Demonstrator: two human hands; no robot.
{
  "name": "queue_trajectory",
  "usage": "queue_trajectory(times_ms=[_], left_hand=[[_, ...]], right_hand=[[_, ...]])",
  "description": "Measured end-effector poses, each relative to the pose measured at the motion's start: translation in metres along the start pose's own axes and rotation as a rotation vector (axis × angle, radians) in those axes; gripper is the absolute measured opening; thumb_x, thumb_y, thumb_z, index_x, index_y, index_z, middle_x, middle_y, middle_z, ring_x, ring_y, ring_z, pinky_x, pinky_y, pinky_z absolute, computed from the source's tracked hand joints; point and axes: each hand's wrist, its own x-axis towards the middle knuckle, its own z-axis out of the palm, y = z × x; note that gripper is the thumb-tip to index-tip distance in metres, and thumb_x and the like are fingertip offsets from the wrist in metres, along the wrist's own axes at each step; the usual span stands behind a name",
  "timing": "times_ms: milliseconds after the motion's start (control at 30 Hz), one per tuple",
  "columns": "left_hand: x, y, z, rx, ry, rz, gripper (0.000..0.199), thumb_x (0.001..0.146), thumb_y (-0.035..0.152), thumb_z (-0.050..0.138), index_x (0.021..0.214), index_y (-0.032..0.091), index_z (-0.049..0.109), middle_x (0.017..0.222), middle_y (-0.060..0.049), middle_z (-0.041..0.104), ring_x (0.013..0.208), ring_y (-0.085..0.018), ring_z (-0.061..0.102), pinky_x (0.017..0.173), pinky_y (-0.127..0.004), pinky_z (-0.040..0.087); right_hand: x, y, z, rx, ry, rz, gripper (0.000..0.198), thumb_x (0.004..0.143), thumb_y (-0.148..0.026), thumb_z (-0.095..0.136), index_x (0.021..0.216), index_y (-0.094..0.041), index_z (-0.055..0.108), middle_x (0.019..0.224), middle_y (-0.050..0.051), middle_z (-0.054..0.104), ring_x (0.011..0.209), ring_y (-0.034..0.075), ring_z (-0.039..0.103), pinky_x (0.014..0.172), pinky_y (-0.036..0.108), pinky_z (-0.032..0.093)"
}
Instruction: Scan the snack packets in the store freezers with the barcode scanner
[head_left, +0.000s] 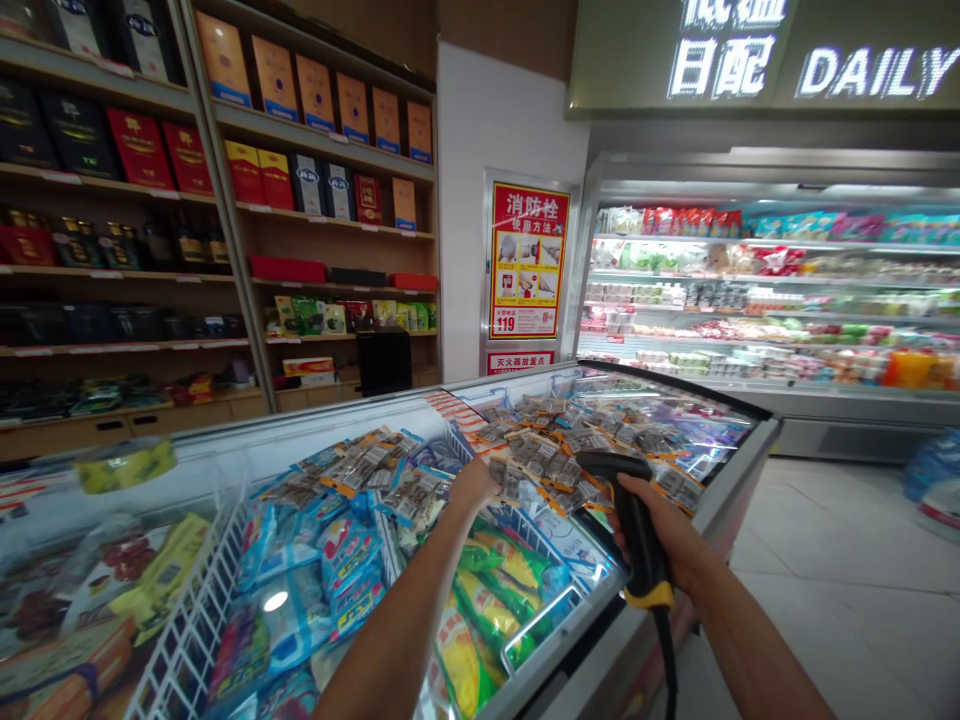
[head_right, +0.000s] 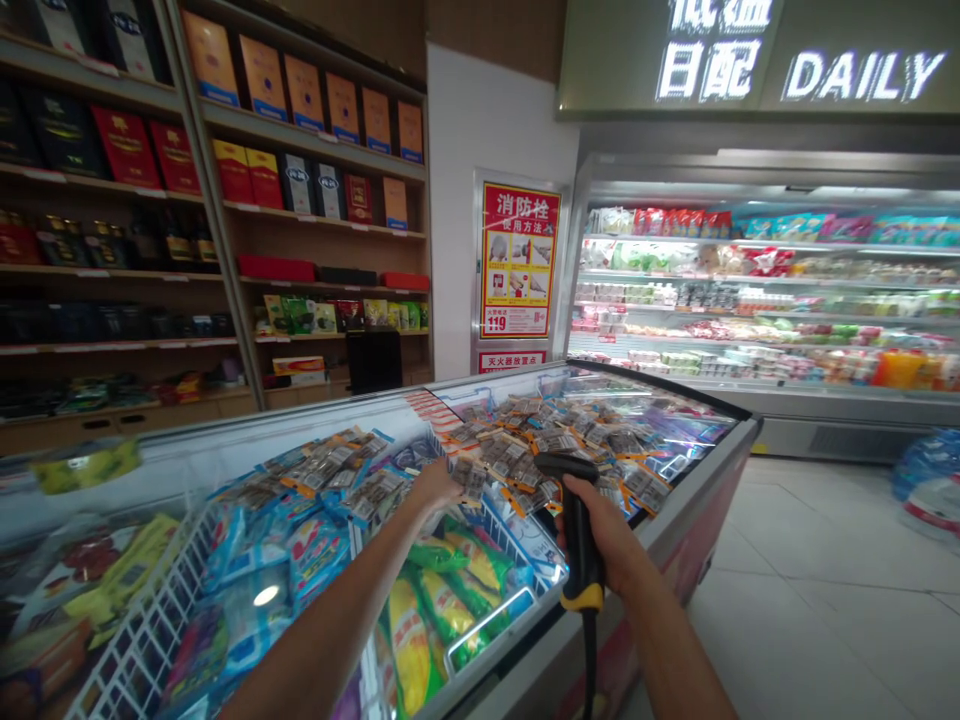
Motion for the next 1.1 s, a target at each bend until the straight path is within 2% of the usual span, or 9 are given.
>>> queue_trajectory(times_ms=[100, 167, 267, 400, 567, 733, 933, 1100], left_hand=[[0.008, -0.019, -0.007, -0.256, -0.001, -0.028, 0.010, 0.057, 0.013, 0.054, 0.065, 0.012, 0.059, 0.071, -0.008, 0.061, 0.070, -0.019, 0.057, 0.055, -0.023, 0.038], [0.011, -0.029, -0.010, -0.537, 0.038, -0.081, 0.006, 0.057, 0.010, 0.052, 0.059, 0.012, 0.057, 0.058, -0.004, 0.058, 0.059, -0.016, 0.054, 0.049, -0.022, 0.036], [0.012, -0.036, -0.013, -0.828, 0.134, -0.133, 0.010, 0.062, 0.013, 0.051, 0.069, 0.011, 0.057, 0.059, -0.002, 0.056, 0.053, -0.011, 0.050, 0.045, -0.019, 0.035], [0.015, -0.037, -0.015, -0.963, 0.205, -0.130, 0.021, 0.066, 0.015, 0.048, 0.085, 0.011, 0.053, 0.070, -0.003, 0.057, 0.054, -0.008, 0.051, 0.047, -0.018, 0.038], [0.019, -0.036, -0.015, -1.103, 0.244, -0.139, 0.023, 0.063, 0.013, 0.049, 0.086, 0.011, 0.053, 0.067, -0.001, 0.057, 0.054, -0.009, 0.052, 0.051, -0.020, 0.040], [0.022, -0.040, -0.015, -1.004, 0.292, -0.165, 0.029, 0.065, 0.016, 0.049, 0.093, 0.011, 0.053, 0.073, -0.004, 0.059, 0.058, -0.011, 0.054, 0.052, -0.021, 0.040], [0.029, -0.062, -0.022, -0.562, 0.422, -0.231, 0.026, 0.066, 0.017, 0.048, 0.090, 0.013, 0.056, 0.087, -0.008, 0.061, 0.079, -0.018, 0.057, 0.065, -0.024, 0.041], [0.024, -0.084, -0.037, -0.282, 0.432, -0.334, 0.028, 0.067, 0.017, 0.044, 0.093, 0.015, 0.055, 0.092, -0.011, 0.061, 0.089, -0.024, 0.054, 0.070, -0.032, 0.040]], right_hand=[[-0.004, 0.000, 0.009, -0.015, -0.026, 0.018, 0.025, 0.070, -0.041, 0.047, 0.067, -0.017, 0.050, 0.040, -0.003, 0.051, 0.032, 0.010, 0.047, 0.027, 0.019, 0.036], [-0.007, 0.001, 0.014, -0.014, -0.070, 0.022, 0.025, 0.070, -0.041, 0.047, 0.066, -0.016, 0.050, 0.041, -0.002, 0.051, 0.032, 0.010, 0.047, 0.028, 0.019, 0.035], [-0.009, 0.001, 0.022, 0.008, -0.155, 0.057, 0.027, 0.070, -0.042, 0.048, 0.066, -0.016, 0.051, 0.043, -0.002, 0.053, 0.032, 0.010, 0.048, 0.029, 0.019, 0.036], [-0.010, 0.001, 0.034, 0.019, -0.224, 0.090, 0.028, 0.070, -0.043, 0.047, 0.072, -0.016, 0.053, 0.042, -0.002, 0.052, 0.031, 0.010, 0.047, 0.028, 0.019, 0.036], [-0.011, 0.001, 0.046, 0.011, -0.260, 0.125, 0.030, 0.069, -0.043, 0.048, 0.078, -0.016, 0.053, 0.044, -0.002, 0.053, 0.033, 0.011, 0.049, 0.029, 0.020, 0.037], [-0.011, 0.003, 0.050, 0.001, -0.226, 0.125, 0.028, 0.070, -0.043, 0.046, 0.077, -0.016, 0.052, 0.043, -0.003, 0.052, 0.032, 0.010, 0.047, 0.028, 0.019, 0.036], [-0.005, 0.004, 0.042, 0.002, -0.240, 0.095, 0.029, 0.069, -0.044, 0.048, 0.061, -0.015, 0.050, 0.043, -0.002, 0.052, 0.032, 0.010, 0.047, 0.029, 0.020, 0.037], [-0.008, 0.002, 0.039, 0.016, -0.191, 0.092, 0.028, 0.070, -0.042, 0.047, 0.061, -0.015, 0.050, 0.041, -0.002, 0.051, 0.031, 0.009, 0.046, 0.028, 0.019, 0.036]])
